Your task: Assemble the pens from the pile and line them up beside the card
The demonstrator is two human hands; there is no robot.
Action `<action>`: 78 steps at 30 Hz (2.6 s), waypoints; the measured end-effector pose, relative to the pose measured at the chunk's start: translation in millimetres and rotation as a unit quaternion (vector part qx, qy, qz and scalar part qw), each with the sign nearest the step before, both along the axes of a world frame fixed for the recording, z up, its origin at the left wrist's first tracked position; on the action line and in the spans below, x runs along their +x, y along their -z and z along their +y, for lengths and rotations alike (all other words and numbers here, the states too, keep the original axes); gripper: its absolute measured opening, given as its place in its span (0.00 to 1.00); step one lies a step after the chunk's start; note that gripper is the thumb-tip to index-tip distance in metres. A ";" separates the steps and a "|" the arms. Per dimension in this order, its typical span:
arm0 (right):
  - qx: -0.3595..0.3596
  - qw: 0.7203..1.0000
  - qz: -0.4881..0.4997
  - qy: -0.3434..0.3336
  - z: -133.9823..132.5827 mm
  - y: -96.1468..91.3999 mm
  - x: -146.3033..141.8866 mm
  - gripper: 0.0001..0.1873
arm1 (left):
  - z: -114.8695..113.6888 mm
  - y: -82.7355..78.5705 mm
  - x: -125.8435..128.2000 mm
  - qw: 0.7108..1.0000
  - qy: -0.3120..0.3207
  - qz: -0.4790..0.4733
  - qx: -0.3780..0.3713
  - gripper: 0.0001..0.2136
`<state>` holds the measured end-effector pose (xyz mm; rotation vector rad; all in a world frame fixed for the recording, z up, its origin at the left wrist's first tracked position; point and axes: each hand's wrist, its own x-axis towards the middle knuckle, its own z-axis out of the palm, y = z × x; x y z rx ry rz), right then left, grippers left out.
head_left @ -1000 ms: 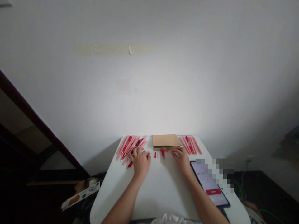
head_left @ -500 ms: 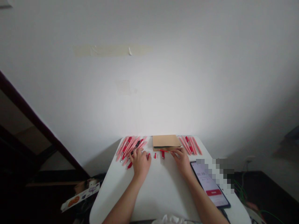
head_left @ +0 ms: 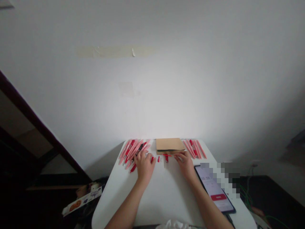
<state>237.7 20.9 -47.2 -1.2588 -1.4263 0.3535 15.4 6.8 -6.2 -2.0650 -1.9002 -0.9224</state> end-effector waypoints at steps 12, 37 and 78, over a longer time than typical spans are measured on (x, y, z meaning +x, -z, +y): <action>0.003 0.999 -0.027 -0.028 1.8 5.0 -2.8 0.13 | 5.9 11.9 3.2 0.990 0.105 -0.083 0.049 0.06; -0.006 1.000 -0.006 -0.004 0.5 -1.3 -2.7 0.14 | 1.6 11.7 4.8 0.999 0.037 0.002 -0.004 0.05; -0.005 1.000 -0.009 -0.012 -0.6 0.5 -3.5 0.13 | 0.8 7.7 2.3 0.999 0.046 -0.002 0.015 0.04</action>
